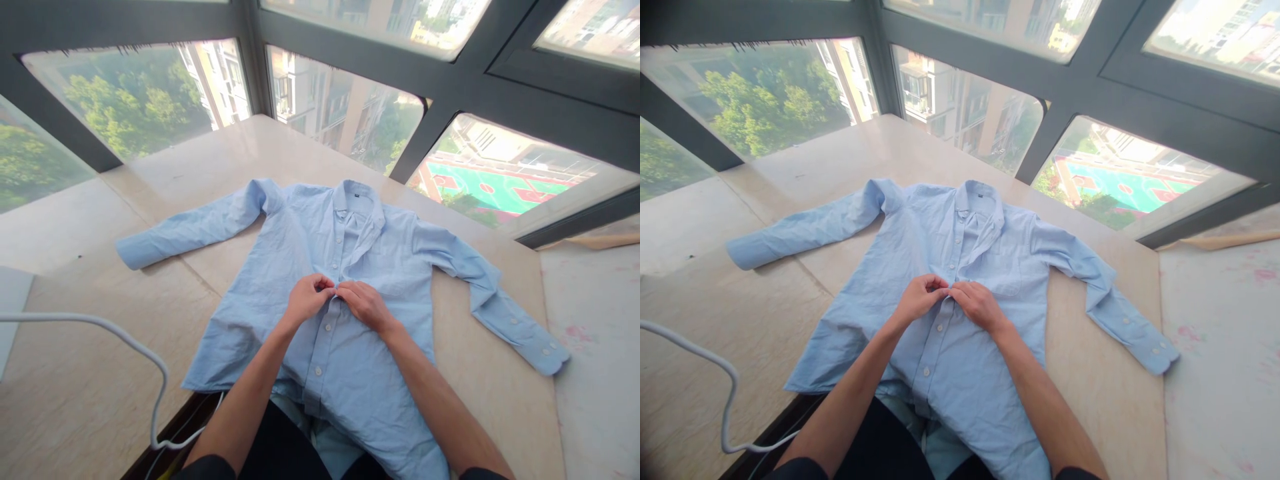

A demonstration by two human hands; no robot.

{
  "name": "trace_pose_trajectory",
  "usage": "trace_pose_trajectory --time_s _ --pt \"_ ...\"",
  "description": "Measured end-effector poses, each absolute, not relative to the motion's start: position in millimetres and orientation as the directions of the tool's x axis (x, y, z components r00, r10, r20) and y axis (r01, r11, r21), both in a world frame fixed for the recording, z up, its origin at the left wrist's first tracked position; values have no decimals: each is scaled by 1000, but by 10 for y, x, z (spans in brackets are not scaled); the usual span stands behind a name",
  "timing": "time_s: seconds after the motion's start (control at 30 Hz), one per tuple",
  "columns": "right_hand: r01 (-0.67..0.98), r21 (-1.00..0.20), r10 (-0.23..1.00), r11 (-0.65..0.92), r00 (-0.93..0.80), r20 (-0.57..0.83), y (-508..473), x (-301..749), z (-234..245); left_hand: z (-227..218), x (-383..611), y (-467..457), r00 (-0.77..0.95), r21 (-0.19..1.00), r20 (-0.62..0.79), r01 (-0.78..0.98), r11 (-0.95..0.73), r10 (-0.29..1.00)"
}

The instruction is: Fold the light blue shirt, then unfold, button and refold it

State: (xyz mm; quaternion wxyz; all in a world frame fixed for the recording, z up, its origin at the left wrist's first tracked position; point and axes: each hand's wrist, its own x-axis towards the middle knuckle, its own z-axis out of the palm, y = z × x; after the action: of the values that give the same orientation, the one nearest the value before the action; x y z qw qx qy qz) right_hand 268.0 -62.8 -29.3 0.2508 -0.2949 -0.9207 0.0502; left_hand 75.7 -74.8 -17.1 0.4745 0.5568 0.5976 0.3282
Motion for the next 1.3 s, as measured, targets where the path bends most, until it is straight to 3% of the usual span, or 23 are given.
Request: trace_pose_trajectory --time_s 0.23,0.53,0.97,1.3 --pt "499 -191 531 845 -741 411 -535 2687 -235 -156 786 -764 21 946 -194 269 181 981" --pt "423 -153 424 893 -680 598 -566 2688 -262 -134 785 -767 47 959 -231 181 219 972" --pt "401 -215 445 891 -672 592 -568 2704 -280 -210 821 -822 -41 950 -172 258 176 984" --pt "401 -197 433 895 -672 601 -585 2731 -262 -229 824 -842 -53 963 -165 208 173 985"
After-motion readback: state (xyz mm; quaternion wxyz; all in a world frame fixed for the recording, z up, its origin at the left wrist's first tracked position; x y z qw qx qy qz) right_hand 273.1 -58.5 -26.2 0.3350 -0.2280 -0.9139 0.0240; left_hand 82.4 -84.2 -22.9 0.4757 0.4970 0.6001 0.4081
